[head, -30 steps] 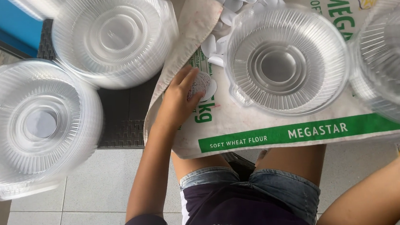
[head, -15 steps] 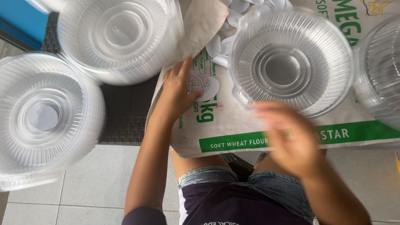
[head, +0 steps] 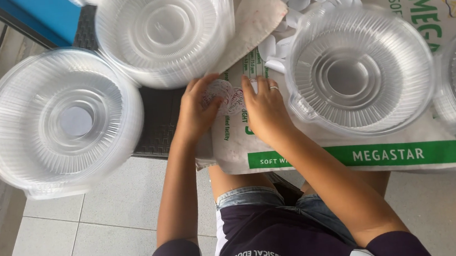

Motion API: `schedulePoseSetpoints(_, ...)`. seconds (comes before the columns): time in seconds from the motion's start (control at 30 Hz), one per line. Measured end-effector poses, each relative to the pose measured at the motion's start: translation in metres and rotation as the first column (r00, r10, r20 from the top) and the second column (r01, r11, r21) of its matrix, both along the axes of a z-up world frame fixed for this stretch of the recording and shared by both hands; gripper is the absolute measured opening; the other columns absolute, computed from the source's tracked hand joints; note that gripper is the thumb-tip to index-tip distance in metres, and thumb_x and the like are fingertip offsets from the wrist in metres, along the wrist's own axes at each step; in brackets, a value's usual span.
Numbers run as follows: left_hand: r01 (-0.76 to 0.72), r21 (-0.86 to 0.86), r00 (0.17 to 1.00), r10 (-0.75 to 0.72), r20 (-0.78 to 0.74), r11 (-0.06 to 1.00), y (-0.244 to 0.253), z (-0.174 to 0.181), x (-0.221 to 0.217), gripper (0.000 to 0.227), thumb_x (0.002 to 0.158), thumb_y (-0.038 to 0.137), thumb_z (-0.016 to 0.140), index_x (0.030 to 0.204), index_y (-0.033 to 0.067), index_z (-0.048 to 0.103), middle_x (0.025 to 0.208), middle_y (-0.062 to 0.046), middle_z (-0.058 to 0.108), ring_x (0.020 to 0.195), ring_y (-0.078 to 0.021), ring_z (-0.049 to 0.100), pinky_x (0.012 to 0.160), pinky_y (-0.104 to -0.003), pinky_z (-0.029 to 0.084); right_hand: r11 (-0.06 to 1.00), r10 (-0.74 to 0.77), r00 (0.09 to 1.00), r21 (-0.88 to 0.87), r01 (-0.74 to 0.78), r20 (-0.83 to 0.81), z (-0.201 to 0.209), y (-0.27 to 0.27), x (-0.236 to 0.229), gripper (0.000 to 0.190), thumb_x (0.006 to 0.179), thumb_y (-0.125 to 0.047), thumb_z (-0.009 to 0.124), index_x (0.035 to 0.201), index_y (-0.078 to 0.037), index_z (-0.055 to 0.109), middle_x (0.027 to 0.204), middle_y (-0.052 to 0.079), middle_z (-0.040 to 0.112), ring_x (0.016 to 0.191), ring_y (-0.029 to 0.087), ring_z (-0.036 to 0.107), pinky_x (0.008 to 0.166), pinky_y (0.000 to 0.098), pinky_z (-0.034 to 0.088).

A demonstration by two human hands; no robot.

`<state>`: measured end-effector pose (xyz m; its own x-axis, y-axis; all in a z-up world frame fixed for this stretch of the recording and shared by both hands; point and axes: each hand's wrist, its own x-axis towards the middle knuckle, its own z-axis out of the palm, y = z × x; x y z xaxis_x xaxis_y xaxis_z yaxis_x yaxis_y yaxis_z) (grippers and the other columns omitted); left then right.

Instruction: The person repeatedly picks up small round stickers, peels off the backing, and places them onto the center of clear plastic bowls. They then move the labeled bowls to a stack on the left and continue the process with additional bowls and stickers.

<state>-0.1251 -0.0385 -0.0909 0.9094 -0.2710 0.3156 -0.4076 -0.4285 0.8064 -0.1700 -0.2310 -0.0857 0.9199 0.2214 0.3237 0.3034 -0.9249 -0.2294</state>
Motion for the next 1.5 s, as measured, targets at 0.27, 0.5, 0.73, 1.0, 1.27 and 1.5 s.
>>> schedulePoseSetpoints(0.27,0.085,0.120,0.996,-0.080,-0.046,0.989,-0.008,0.008,-0.005,0.063,0.085,0.001,0.077,0.145,0.0034,0.057,0.132,-0.025,0.064,0.128,-0.0450,0.059,0.108,-0.055,0.048,0.991,-0.010,0.999,0.134,0.014,-0.033,0.020,-0.004,-0.006,0.059,0.083,0.012,0.068,0.140,0.003,0.053,0.107,0.024,0.058,0.092,0.047,0.070,0.070,0.0494,0.062)
schedulePoseSetpoints(0.5,0.109,0.216,0.994,-0.103,-0.040,0.970,-0.021,0.011,-0.004,0.067,0.084,0.004,0.078,0.147,0.0064,0.055,0.127,-0.024,0.066,0.121,-0.0456,0.063,0.103,-0.056,0.051,0.933,0.064,0.922,0.305,-0.191,0.383,0.052,-0.024,-0.009,0.023,0.097,0.004,0.065,0.114,-0.008,0.073,0.102,0.005,0.070,0.093,0.029,0.073,0.080,0.0405,0.058)
schedulePoseSetpoints(0.73,0.050,0.005,0.992,-0.051,0.115,0.999,-0.053,0.011,0.020,0.048,0.094,0.007,0.069,0.141,0.0055,0.058,0.131,-0.021,0.060,0.123,-0.0417,0.064,0.102,-0.051,0.056,0.901,0.131,0.729,0.226,-0.370,0.671,0.053,-0.048,-0.002,0.023,0.094,0.009,0.068,0.105,-0.008,0.078,0.106,0.005,0.079,0.098,0.026,0.077,0.093,0.0414,0.059)
schedulePoseSetpoints(1.0,-0.041,-0.726,0.904,-0.285,-0.320,0.687,-0.061,0.019,-0.002,0.050,0.091,0.006,0.077,0.136,-0.0053,0.059,0.092,-0.012,0.072,0.076,-0.0166,0.075,0.066,-0.029,0.069,0.851,0.321,0.668,0.105,-0.514,0.672,0.052,-0.059,-0.006,0.013,0.096,0.001,0.071,0.087,-0.009,0.074,0.107,0.009,0.080,0.107,0.031,0.075,0.102,0.0477,0.053)
schedulePoseSetpoints(1.27,-0.126,-0.593,0.964,-0.044,-0.264,0.795,-0.049,0.008,0.007,0.034,0.088,0.010,0.083,0.119,-0.0001,0.071,0.087,-0.012,0.077,0.071,-0.0106,0.072,0.060,-0.021,0.064,0.839,0.207,0.753,0.282,-0.464,0.624,0.044,-0.097,-0.028,0.018,0.095,0.011,0.067,0.097,-0.003,0.078,0.103,0.011,0.080,0.094,0.032,0.077,0.089,0.0443,0.061)
schedulePoseSetpoints(1.5,-0.030,0.129,0.840,-0.045,0.540,0.991,-0.051,0.002,0.001,0.023,0.082,-0.006,0.076,0.091,0.0134,0.083,0.106,-0.008,0.079,0.112,-0.0335,0.071,0.096,-0.045,0.058,0.829,0.144,0.769,0.349,-0.437,0.622,0.058,-0.107,-0.051,0.018,0.095,0.021,0.064,0.098,0.007,0.075,0.105,0.022,0.078,0.098,0.038,0.076,0.088,0.0475,0.062)
